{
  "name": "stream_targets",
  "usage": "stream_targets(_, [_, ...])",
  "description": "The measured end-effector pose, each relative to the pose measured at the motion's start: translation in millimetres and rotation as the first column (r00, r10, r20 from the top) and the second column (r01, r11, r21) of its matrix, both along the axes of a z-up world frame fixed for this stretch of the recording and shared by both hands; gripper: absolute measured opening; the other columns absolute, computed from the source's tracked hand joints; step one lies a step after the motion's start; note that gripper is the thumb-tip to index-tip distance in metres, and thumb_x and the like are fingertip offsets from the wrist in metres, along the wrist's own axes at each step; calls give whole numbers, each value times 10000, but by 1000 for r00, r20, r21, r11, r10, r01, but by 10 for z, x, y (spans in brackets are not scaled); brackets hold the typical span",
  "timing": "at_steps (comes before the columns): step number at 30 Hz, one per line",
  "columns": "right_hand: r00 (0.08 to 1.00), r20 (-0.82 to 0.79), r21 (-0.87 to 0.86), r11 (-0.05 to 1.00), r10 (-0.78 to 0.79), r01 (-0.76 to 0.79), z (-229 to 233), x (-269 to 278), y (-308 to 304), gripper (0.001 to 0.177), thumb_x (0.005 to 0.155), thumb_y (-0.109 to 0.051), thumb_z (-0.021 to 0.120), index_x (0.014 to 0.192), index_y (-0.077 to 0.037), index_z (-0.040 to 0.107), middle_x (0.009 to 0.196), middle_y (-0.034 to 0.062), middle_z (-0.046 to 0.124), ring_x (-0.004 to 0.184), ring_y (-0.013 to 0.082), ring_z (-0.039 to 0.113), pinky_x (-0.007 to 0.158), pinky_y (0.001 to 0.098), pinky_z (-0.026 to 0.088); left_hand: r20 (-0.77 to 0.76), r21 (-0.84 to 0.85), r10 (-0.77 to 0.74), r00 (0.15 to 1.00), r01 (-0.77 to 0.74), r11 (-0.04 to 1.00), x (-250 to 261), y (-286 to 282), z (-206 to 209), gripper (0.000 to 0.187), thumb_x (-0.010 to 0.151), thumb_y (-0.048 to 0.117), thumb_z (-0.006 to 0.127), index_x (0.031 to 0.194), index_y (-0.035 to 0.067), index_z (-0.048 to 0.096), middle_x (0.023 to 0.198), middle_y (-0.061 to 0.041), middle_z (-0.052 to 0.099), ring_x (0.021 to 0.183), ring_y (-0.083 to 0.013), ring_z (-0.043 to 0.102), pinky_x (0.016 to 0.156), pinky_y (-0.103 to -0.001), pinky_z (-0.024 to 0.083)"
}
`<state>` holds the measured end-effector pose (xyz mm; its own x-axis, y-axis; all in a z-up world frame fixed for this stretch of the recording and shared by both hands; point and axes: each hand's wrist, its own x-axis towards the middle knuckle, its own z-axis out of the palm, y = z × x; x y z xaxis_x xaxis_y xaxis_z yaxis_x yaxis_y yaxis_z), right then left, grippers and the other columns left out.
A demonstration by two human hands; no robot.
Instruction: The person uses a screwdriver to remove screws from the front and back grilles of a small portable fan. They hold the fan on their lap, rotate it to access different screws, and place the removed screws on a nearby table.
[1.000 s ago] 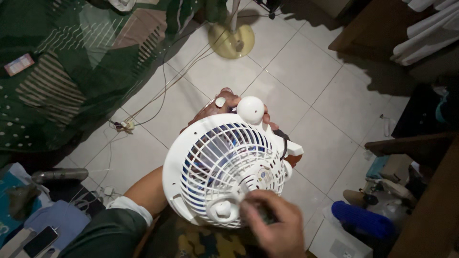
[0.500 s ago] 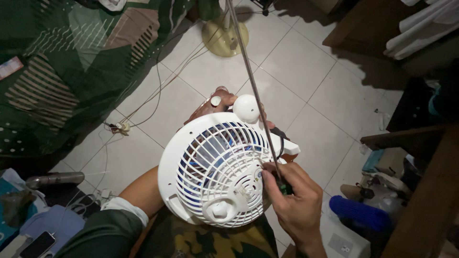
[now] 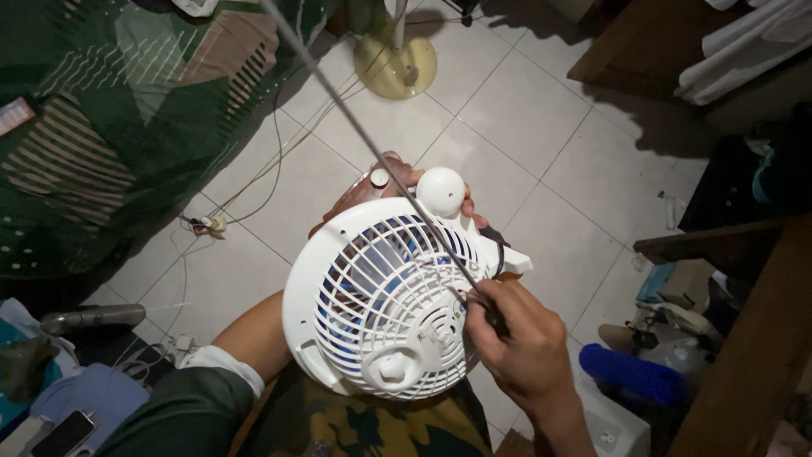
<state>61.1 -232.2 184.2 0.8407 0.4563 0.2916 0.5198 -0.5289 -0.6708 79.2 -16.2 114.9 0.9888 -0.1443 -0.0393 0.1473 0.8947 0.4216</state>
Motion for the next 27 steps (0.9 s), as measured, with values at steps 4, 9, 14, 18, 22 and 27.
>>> stream_targets(4, [992, -118, 56, 997, 51, -45, -140, 43, -44, 174, 829, -18, 721, 990, 12, 662, 818, 89, 713, 673, 130, 710, 612, 271, 558, 0, -1, -1, 1000, 1, 1000, 20, 28, -8, 477, 989, 365, 463, 1331, 45, 557, 1225, -260, 668, 1196, -397, 637, 1003, -522, 567])
stream_targets(9, [949, -315, 9, 999, -32, 36, -284, 29, -123, 106, 858, -24, 707, 953, 15, 683, 661, 73, 687, 544, 113, 633, 514, 268, 499, -6, 8, 5, 1000, -5, 1000, 0, 31, -73, 464, 994, 354, 460, 1328, 46, 558, 1223, -261, 668, 1198, -399, 635, 1007, -524, 566])
stream_targets(14, [880, -474, 163, 982, -4, 92, -378, -70, -147, 98, 867, 6, 675, 960, 29, 693, 706, 45, 715, 584, 89, 653, 525, 243, 521, -13, 16, -1, 1000, 1, 1000, -9, 36, -160, 452, 999, 343, 457, 1325, 47, 560, 1221, -261, 668, 1201, -401, 633, 1010, -525, 564])
stream_targets(18, [916, -402, 302, 942, -14, 147, -406, -110, -107, 246, 863, -6, 727, 1102, 46, 700, 842, 32, 750, 713, 82, 693, 634, 218, 565, -22, 17, -15, 1000, 16, 1000, -36, 43, -209, 442, 1004, 334, 455, 1323, 48, 561, 1220, -261, 668, 1203, -403, 632, 1013, -526, 563])
stream_targets(22, [890, -448, 236, 949, -86, 211, -320, -58, -50, 350, 837, -37, 795, 1177, 22, 734, 813, 73, 710, 722, 92, 654, 643, 230, 550, -18, 20, -8, 1000, 9, 1000, -51, 51, -213, 432, 1008, 325, 452, 1320, 49, 562, 1219, -262, 668, 1205, -405, 630, 1016, -527, 562])
stream_targets(27, [975, -221, 184, 981, -21, 63, -146, -18, 32, 228, 852, -43, 780, 1072, 12, 759, 876, 49, 741, 735, 84, 672, 651, 237, 535, -19, 14, -23, 1000, 24, 1000, -37, 36, -119, 419, 1013, 314, 449, 1317, 49, 563, 1217, -262, 668, 1207, -407, 628, 1020, -529, 561])
